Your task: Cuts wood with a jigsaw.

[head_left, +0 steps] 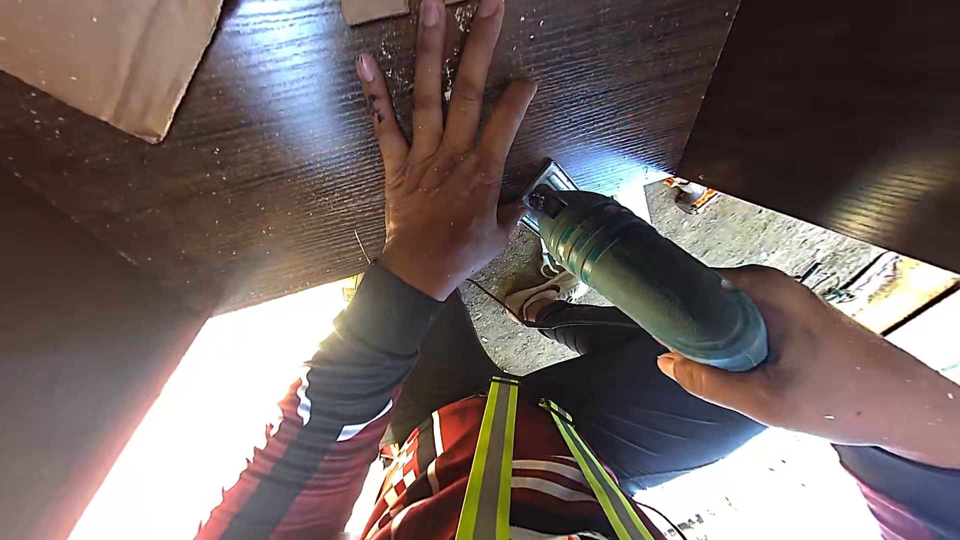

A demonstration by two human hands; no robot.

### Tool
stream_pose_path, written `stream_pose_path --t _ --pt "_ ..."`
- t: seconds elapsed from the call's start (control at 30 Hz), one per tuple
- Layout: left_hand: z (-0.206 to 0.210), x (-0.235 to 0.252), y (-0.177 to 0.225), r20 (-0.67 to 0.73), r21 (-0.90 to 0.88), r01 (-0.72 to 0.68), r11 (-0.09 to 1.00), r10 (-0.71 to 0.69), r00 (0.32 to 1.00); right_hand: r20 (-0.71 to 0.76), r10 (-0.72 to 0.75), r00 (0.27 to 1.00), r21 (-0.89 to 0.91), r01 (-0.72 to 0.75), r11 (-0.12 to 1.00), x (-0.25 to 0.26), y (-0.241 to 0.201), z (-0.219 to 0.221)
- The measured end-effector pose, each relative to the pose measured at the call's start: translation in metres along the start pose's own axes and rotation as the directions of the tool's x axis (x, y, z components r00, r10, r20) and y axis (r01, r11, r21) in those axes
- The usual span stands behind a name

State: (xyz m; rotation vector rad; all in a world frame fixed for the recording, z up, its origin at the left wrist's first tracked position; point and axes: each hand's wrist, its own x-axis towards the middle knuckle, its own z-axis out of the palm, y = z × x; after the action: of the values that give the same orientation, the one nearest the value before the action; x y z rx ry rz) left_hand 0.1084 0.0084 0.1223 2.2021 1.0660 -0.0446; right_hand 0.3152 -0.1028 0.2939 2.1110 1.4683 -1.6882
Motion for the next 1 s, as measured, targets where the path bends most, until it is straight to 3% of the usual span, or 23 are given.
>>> stream_pose_path --t 0.2,0.5,0.8,1.0 --pt "0.000 0.000 -0.001 0.004 0.000 -0.004 1.000 0.004 1.000 -0.017 0.061 0.998 0.040 -0.060 0.997 -0.004 0.001 0.005" --pt "-0.002 0.002 0.005 0.062 0.007 0.026 1.000 -0.026 0.998 0.167 0.032 0.985 -0.272 0.014 0.962 0.023 -0.013 -0.035" --pt "0.003 0.002 0.007 0.036 0.005 0.024 1.000 -0.024 0.999 0.239 0.026 0.971 -0.284 0.045 0.958 0.034 -0.016 -0.048" --pt "0.005 0.003 0.007 0.059 0.017 0.039 0.999 -0.039 0.997 0.283 -0.067 0.957 -0.287 0.151 0.946 0.041 -0.014 -0.057"
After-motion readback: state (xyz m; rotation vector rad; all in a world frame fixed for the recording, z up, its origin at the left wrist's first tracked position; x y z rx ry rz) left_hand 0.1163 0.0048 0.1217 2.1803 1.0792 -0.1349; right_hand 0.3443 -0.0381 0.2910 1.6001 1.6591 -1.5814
